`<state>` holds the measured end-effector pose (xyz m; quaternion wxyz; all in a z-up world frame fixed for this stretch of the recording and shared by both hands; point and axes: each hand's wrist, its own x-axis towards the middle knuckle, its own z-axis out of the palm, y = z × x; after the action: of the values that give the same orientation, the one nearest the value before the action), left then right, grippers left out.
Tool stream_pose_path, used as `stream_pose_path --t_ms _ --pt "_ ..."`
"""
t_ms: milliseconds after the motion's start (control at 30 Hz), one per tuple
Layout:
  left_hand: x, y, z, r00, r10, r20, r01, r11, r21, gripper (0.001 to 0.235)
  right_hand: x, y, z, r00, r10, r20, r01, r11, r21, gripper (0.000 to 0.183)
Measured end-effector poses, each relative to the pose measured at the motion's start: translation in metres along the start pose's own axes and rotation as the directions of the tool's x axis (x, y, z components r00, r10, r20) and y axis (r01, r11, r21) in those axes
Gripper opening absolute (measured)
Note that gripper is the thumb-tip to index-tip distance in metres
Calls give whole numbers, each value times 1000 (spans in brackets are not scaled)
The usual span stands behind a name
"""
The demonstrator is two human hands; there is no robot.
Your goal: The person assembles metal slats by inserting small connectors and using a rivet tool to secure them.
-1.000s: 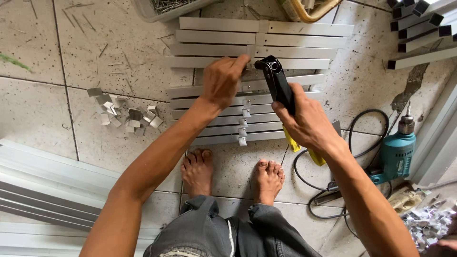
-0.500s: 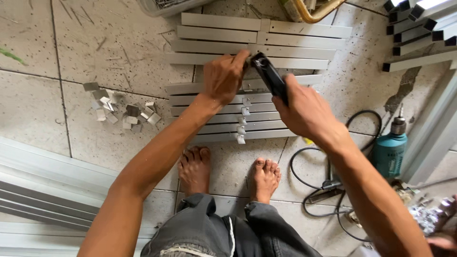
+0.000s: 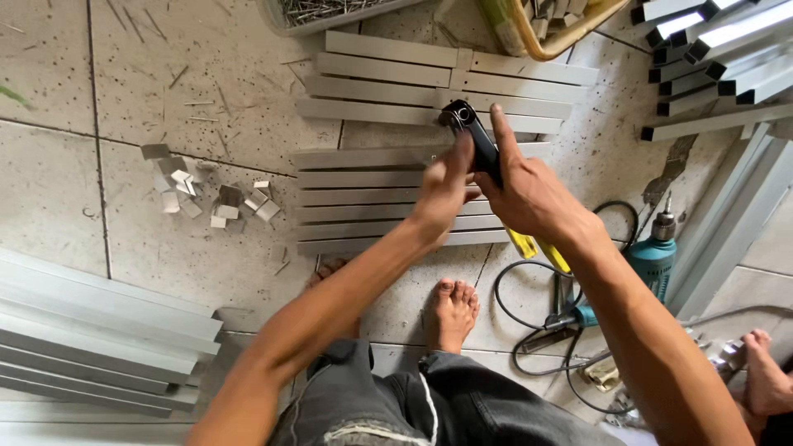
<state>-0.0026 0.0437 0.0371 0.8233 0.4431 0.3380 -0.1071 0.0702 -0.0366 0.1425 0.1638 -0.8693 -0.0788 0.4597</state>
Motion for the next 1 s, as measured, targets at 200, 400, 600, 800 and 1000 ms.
stream_pose_path --t_ms 200,400,600,800,1000 --pt "35 -28 40 980 -126 -156 60 926 -373 71 -15 2 -5 996 -11 87 2 995 102 109" --pt "39 -37 36 991 -85 -108 31 905 -425 68 5 112 72 972 236 -19 -229 957 178 23" --pt "39 -40 40 988 -105 -117 42 894 -446 65 37 172 112 969 170 -177 -184 981 -63 24" --pt "34 -41 27 990 -111 -90 62 900 -431 51 -42 1 -26 874 453 178 -452 891 -44 39" --pt "40 -51 42 986 -133 -104 69 879 -472 65 14 123 82 962 269 -41 -265 961 78 40"
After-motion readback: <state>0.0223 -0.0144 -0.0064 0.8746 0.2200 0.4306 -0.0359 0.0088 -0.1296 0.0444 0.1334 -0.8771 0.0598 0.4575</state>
